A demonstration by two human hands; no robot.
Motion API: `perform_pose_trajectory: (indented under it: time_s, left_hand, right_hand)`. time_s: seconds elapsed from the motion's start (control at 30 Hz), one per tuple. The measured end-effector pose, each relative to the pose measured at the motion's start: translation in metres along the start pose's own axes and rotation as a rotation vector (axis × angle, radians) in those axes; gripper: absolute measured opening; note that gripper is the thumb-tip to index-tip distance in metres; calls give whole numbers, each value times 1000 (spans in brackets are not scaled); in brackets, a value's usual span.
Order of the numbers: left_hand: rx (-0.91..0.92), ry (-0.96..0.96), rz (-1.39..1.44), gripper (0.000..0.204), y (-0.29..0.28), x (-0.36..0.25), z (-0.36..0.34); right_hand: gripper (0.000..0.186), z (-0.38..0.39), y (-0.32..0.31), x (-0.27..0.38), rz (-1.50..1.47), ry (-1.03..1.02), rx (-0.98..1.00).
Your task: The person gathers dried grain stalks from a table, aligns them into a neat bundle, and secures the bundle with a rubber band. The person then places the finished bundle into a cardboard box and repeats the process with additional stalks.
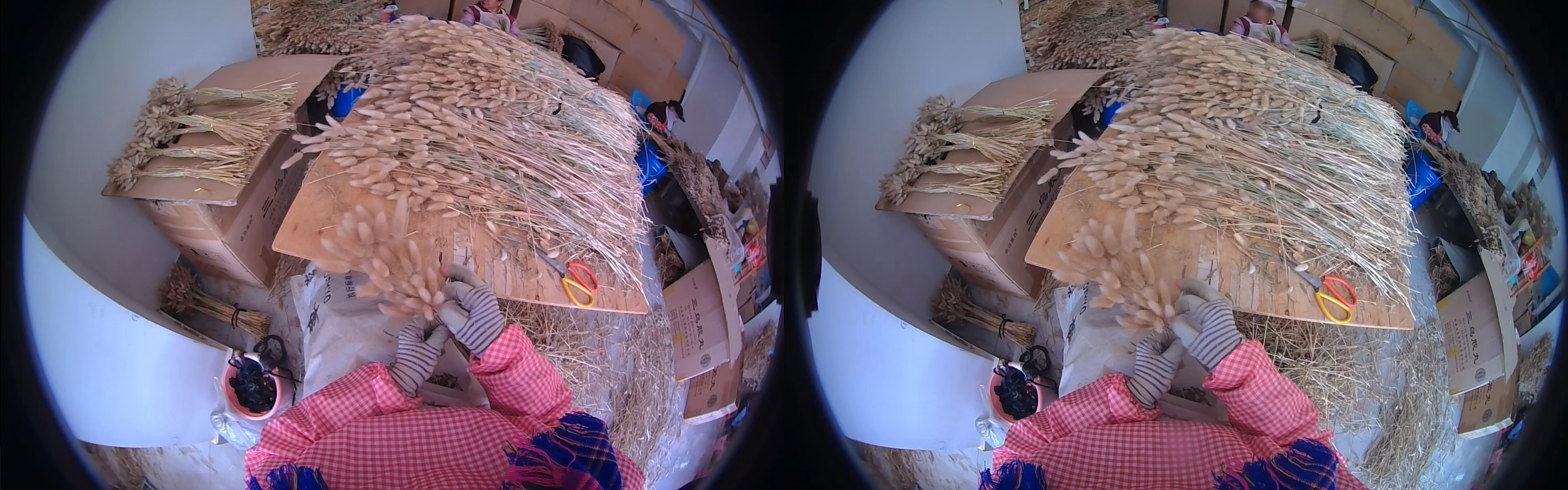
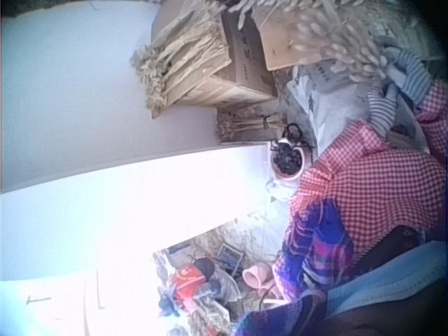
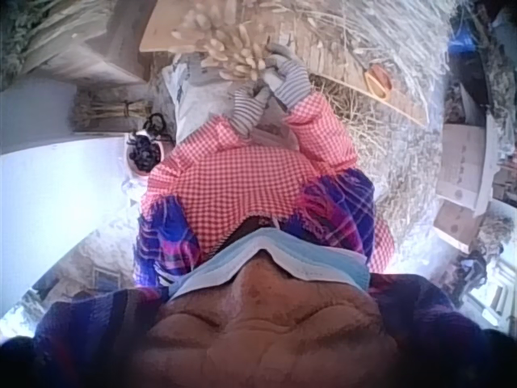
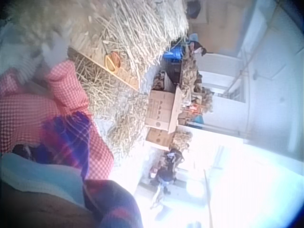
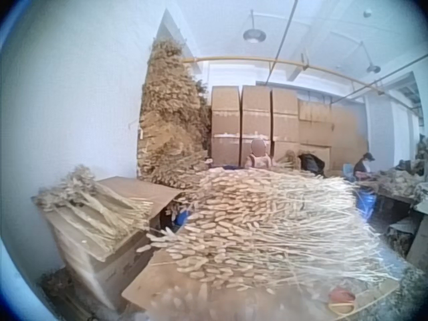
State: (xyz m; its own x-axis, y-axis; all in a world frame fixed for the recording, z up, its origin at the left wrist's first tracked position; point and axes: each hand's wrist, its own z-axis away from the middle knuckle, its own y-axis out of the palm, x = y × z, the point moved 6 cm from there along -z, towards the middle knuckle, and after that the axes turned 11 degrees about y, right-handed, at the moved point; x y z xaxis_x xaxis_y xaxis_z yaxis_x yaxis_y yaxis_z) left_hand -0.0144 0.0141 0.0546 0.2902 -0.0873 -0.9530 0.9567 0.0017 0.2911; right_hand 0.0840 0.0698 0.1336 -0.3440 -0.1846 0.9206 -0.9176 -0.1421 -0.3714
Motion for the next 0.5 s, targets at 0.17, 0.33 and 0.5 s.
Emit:
perform_pose_trajectory:
  time_s: [0.17, 0.33, 0.5]
  left_hand:
    - [-1, 48, -22, 14, 1, 1, 0]
    - [39, 175, -70, 16, 2, 1, -2]
    - [37, 133, -65, 13, 2, 9, -3]
  right_hand:
    - [11, 2, -5, 9, 97, -67, -87]
    - [13, -5, -6, 13, 155, -83, -185]
    - [20, -3, -1, 35, 482, -382, -240]
